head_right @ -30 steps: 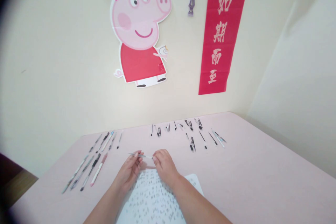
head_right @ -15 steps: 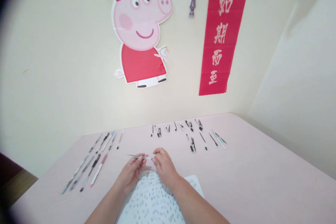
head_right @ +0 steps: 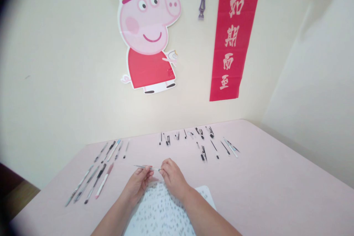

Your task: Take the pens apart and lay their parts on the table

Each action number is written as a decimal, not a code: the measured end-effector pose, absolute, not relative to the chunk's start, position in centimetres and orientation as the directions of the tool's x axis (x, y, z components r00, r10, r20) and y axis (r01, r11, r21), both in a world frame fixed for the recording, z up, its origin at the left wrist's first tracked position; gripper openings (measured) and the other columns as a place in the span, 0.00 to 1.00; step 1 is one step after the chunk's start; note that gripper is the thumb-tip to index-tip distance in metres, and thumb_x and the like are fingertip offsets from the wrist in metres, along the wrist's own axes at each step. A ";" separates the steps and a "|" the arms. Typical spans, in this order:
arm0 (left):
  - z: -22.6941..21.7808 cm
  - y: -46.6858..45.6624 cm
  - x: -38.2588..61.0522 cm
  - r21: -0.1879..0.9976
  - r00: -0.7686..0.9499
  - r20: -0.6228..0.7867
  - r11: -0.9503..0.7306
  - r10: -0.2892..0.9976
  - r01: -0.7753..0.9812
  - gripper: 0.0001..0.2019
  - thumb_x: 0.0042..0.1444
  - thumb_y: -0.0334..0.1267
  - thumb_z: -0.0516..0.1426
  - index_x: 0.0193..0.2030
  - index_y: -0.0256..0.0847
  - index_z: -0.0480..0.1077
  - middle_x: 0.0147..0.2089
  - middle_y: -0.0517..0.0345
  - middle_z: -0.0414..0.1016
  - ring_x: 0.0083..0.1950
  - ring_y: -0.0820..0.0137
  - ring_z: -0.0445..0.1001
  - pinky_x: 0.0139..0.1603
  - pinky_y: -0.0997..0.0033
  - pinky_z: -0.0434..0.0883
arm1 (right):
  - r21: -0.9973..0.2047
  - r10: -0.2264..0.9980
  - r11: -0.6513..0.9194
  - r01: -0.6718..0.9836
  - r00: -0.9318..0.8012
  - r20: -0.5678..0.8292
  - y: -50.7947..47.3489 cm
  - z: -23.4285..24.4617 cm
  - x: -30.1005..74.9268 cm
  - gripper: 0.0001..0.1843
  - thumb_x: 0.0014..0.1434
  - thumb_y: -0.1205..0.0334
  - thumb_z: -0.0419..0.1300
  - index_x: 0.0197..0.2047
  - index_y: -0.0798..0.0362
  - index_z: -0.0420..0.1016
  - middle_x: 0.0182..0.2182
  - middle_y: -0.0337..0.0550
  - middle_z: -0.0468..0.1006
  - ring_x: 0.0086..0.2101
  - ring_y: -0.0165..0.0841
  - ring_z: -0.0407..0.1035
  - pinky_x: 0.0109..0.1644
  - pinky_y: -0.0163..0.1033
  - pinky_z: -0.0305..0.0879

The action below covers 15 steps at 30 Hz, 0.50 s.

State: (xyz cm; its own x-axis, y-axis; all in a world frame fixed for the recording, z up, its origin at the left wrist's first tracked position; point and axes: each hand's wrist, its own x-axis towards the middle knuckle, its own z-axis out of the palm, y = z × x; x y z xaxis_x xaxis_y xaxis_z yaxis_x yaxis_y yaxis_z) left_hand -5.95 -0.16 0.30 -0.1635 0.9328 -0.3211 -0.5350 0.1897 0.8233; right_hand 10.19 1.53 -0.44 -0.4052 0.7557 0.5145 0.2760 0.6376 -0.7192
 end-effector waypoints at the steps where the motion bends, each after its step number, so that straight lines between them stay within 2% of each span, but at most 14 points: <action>1: 0.3 -0.1 -5.9 0.824 -0.170 -0.321 0.186 0.932 -0.536 0.02 0.50 0.26 0.59 0.29 0.32 0.69 0.23 0.58 0.74 0.23 0.78 0.74 0.23 0.85 0.72 | -0.715 0.755 0.639 0.284 -0.409 0.512 1.6 -0.5 10.2 0.08 0.62 0.64 0.48 0.33 0.52 0.66 0.34 0.42 0.67 0.37 0.32 0.62 0.43 0.38 0.60; 8: 0.5 -0.2 -5.8 0.819 -0.177 -0.311 0.169 0.934 -0.548 0.03 0.49 0.27 0.61 0.29 0.34 0.69 0.24 0.60 0.74 0.25 0.78 0.75 0.26 0.84 0.73 | -0.717 0.782 0.617 0.325 -0.361 0.509 2.0 -1.6 10.2 0.03 0.59 0.63 0.52 0.36 0.52 0.66 0.33 0.40 0.69 0.36 0.31 0.63 0.42 0.37 0.60; 13: 0.5 -0.3 -5.8 0.830 -0.130 -0.279 0.171 0.951 -0.532 0.03 0.49 0.27 0.61 0.29 0.34 0.70 0.24 0.59 0.74 0.26 0.78 0.75 0.27 0.84 0.73 | -0.722 0.804 0.585 0.370 -0.375 0.461 2.2 -2.0 10.2 0.17 0.65 0.61 0.43 0.27 0.53 0.65 0.26 0.39 0.67 0.31 0.31 0.62 0.38 0.36 0.58; 15: 0.5 -0.4 -5.8 0.832 -0.114 -0.275 0.177 0.955 -0.526 0.02 0.49 0.27 0.61 0.29 0.33 0.70 0.24 0.58 0.74 0.26 0.78 0.74 0.27 0.85 0.73 | -0.720 0.809 0.580 0.381 -0.370 0.456 2.3 -2.0 10.1 0.18 0.65 0.60 0.43 0.26 0.53 0.64 0.25 0.39 0.66 0.31 0.31 0.61 0.37 0.36 0.58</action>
